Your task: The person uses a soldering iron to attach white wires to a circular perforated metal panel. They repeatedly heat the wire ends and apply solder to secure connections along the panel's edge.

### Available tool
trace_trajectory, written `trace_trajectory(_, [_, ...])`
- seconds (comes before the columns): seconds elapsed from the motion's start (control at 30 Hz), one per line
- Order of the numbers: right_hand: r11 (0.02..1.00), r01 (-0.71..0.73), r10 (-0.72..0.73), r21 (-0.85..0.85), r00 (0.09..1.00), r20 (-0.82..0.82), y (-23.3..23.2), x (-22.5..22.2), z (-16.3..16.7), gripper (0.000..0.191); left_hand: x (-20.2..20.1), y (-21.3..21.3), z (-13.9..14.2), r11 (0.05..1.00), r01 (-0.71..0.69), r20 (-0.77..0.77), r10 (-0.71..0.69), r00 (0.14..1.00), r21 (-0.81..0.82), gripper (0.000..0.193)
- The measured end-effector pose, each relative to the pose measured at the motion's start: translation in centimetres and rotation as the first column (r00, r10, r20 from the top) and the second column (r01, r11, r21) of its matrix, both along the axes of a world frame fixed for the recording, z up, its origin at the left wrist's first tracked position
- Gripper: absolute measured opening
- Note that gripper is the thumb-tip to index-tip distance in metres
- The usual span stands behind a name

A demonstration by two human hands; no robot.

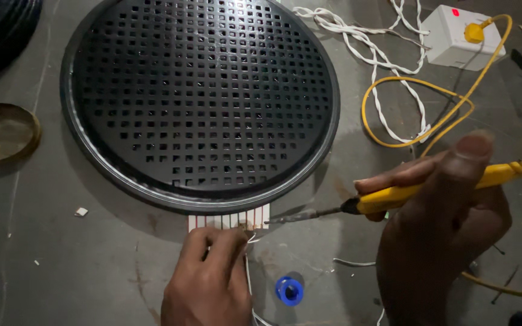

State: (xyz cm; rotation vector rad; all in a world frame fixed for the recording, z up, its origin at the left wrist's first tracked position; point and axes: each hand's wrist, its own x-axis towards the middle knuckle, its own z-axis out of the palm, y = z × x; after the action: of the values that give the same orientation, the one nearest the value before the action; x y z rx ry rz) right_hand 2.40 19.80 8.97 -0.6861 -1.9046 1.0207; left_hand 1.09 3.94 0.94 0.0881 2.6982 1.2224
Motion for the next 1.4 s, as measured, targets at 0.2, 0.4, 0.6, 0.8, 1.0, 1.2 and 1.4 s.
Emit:
trace_trajectory(0.2, [1.000,-0.004,0.004,0.014,1.000,0.010,0.4,0.3,-0.7,0.058,0.2,0.0,-0.3,0.999,-0.052,0.052,0.053,0.997,-0.008,0.023])
trace_trajectory(0.4, [0.966,-0.196,0.224,0.170,0.961,-0.164,4.4,2.6,-0.9,0.037,0.3,-0.9,-1.1,0.960,0.163,-0.127,-0.137,0.983,0.227,0.026])
trace_trajectory(0.6, [0.887,-0.239,0.279,0.395,0.959,-0.047,7.2,3.8,1.5,0.012,-1.0,-2.1,-2.0,0.858,0.506,-0.599,-0.361,0.715,0.086,0.037])
trace_trajectory(0.8, [0.710,-0.581,0.464,0.398,0.811,0.356,4.3,2.7,4.0,0.029,-2.1,-2.8,-2.2,0.863,0.502,-0.375,-0.450,0.811,0.050,0.019])
trace_trajectory(1.0, [0.656,-0.707,0.633,0.263,0.706,0.317,1.5,1.8,3.2,0.031,-1.8,-3.1,-1.0,0.883,0.465,-0.718,-0.282,0.636,0.064,0.030])
trace_trajectory(1.2, [0.603,-0.752,0.646,0.266,0.656,0.390,1.8,1.9,2.6,0.024,-2.6,-3.4,-0.1,0.789,0.613,-0.376,-0.583,0.720,-0.051,0.005])
trace_trajectory(1.4, [0.609,-0.754,0.665,0.247,0.655,0.360,2.2,2.1,1.8,0.022,-4.3,-2.9,0.8,0.813,0.560,-0.002,-0.567,0.824,0.158,0.008])
